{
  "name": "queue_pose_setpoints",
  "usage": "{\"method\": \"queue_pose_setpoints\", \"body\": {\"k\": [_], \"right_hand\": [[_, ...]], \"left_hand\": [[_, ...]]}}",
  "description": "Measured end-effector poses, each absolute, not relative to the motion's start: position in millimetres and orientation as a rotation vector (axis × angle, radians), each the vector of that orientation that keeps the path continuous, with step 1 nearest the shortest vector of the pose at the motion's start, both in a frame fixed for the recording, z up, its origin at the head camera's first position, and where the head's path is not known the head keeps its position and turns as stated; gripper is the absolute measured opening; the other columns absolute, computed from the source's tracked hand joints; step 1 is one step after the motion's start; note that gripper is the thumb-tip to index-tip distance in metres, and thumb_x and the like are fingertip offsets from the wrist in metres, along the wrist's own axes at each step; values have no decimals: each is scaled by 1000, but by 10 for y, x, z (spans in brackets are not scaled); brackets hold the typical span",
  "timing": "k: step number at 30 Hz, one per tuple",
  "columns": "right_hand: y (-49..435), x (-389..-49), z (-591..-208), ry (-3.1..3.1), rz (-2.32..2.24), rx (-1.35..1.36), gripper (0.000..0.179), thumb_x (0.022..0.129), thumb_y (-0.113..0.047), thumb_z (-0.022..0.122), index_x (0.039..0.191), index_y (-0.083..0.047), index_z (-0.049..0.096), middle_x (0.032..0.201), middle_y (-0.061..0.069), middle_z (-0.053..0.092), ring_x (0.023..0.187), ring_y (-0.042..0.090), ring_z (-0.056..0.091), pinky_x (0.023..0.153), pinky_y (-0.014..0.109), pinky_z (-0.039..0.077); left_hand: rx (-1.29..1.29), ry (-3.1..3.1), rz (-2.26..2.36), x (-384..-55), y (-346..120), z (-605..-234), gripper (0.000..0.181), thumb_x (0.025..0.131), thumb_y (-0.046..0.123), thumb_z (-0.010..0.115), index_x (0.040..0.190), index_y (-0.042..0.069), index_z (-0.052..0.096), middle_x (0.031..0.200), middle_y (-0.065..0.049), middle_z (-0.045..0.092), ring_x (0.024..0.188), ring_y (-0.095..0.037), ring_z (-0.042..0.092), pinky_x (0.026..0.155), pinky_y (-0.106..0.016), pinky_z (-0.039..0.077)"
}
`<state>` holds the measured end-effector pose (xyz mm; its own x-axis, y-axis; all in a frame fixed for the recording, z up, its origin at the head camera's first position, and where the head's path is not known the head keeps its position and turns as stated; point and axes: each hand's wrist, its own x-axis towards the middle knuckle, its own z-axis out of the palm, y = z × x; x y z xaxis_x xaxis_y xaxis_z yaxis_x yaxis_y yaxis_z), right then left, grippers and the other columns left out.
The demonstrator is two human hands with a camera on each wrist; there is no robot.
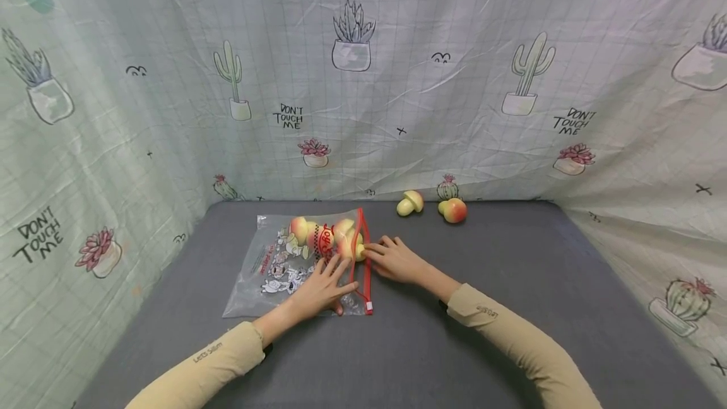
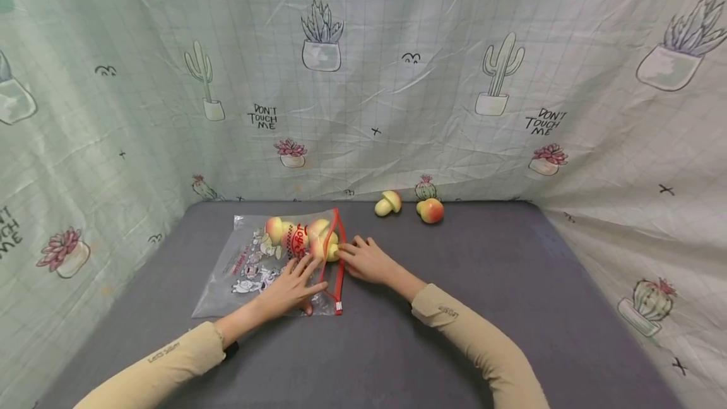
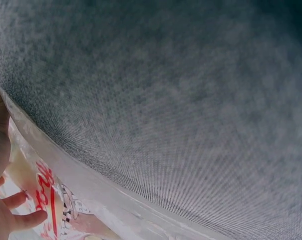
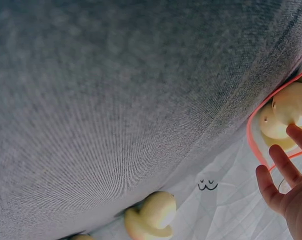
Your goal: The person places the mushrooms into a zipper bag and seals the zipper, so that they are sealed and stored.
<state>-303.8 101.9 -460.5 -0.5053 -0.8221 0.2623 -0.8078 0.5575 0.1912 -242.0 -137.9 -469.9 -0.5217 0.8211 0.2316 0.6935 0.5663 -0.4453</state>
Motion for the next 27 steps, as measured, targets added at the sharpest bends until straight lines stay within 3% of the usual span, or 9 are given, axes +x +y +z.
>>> {"method": "queue_pose_setpoints", "body": {"k": [27], "right_hand": [[1010, -3117, -4635, -2461, -217, 1365, 49, 88, -29, 54, 134, -25, 40, 136, -7, 45, 98, 15, 46, 69, 32, 36]], "left_hand": [[-1222, -2370, 413, -2410, -1376, -4717, 61, 69, 60, 51, 123, 31, 52, 137, -17, 38, 121, -40, 41, 85, -51, 43]]}}
